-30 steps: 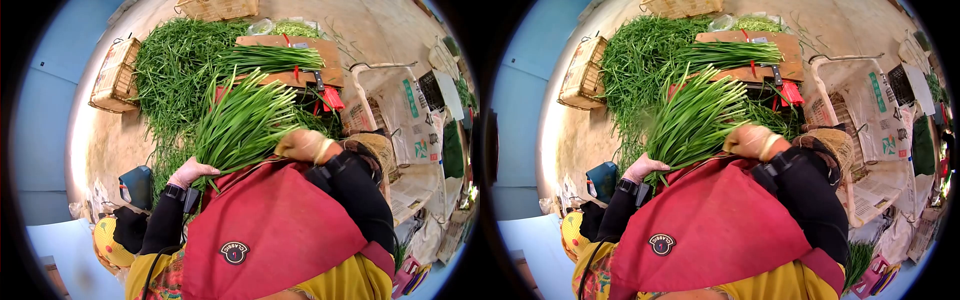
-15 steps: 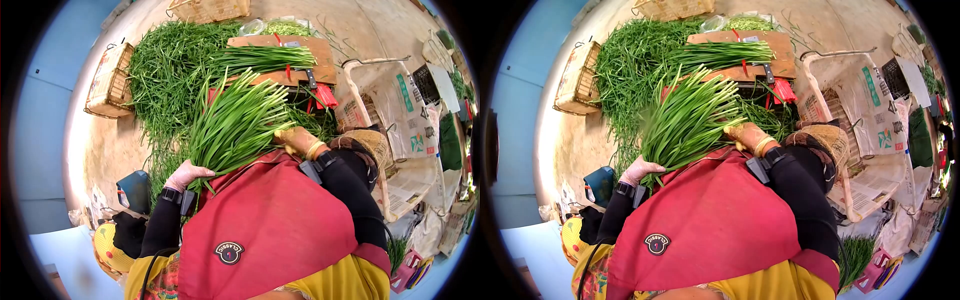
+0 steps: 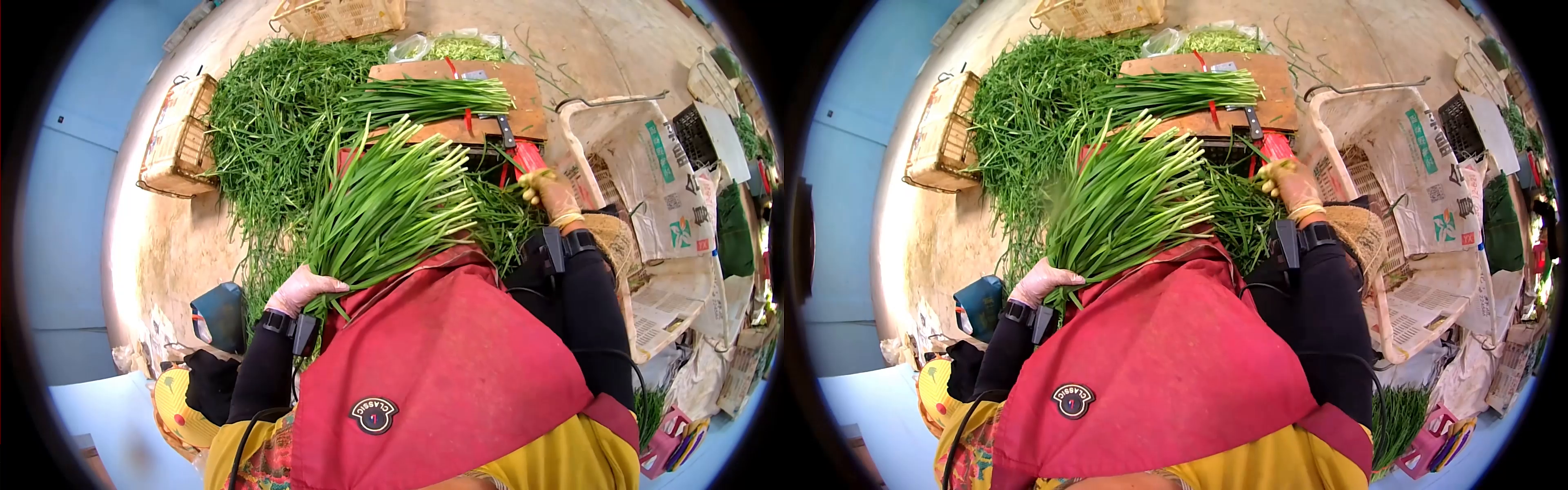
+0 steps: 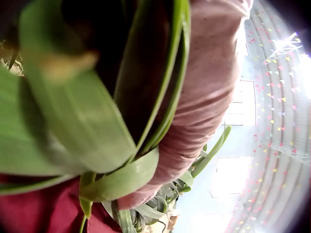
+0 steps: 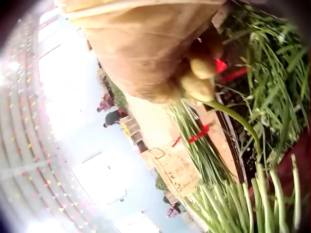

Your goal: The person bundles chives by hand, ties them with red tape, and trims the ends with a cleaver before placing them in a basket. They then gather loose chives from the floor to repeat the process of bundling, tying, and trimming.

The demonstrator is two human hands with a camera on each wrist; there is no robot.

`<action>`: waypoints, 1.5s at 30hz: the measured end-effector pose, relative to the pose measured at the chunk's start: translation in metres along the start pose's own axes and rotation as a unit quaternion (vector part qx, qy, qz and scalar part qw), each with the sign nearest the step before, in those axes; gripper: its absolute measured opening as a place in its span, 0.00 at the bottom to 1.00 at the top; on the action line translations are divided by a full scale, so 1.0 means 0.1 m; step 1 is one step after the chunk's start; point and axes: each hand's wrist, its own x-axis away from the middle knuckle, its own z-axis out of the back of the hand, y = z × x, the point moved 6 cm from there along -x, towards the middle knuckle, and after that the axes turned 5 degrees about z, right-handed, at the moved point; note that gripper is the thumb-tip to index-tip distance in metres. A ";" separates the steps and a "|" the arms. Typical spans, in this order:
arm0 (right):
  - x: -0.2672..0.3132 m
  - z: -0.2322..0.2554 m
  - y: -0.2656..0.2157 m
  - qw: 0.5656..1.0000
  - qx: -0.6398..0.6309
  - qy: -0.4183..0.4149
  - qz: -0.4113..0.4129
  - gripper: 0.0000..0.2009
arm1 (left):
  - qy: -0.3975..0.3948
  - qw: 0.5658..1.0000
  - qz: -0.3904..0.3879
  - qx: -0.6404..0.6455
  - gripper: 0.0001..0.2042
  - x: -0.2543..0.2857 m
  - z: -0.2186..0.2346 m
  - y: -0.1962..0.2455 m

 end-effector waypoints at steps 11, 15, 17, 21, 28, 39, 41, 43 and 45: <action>0.16 -0.53 -0.40 0.971 0.131 -0.153 0.128 0.21 | 0.063 0.964 -0.043 -0.256 0.30 0.43 -0.08 1.11; 0.24 -0.42 -0.45 0.980 0.079 -0.122 0.139 0.19 | 0.032 0.909 -0.095 -0.404 0.23 0.37 -0.16 1.65; 0.14 -0.32 -0.32 0.987 0.031 -0.079 0.135 0.17 | 0.048 0.836 -0.123 -0.532 0.21 0.38 -0.25 2.02; 0.17 0.00 -0.20 0.987 -0.109 -0.021 0.114 0.14 | 0.113 0.692 -0.169 -0.693 0.17 0.54 -0.64 2.79; 0.24 0.13 -0.23 0.962 -0.242 0.022 0.122 0.12 | 0.218 0.565 -0.288 -0.742 0.13 0.89 -0.94 3.07; 0.31 0.03 -0.32 0.963 -0.237 -0.010 0.126 0.12 | 0.220 0.560 -0.166 -0.781 0.41 0.54 -0.03 0.94; 0.34 -0.04 -0.36 0.962 -0.241 -0.029 0.122 0.12 | 0.231 0.565 -0.240 -0.755 0.40 0.57 -0.06 0.86; 0.35 -0.12 -0.41 0.971 -0.195 -0.064 0.121 0.13 | 0.238 0.610 -0.265 -0.708 0.40 0.64 -0.15 0.88; 0.40 -0.23 -0.50 0.973 -0.158 -0.082 0.146 0.13 | 0.239 0.609 -0.248 -0.714 0.40 0.66 -0.17 0.88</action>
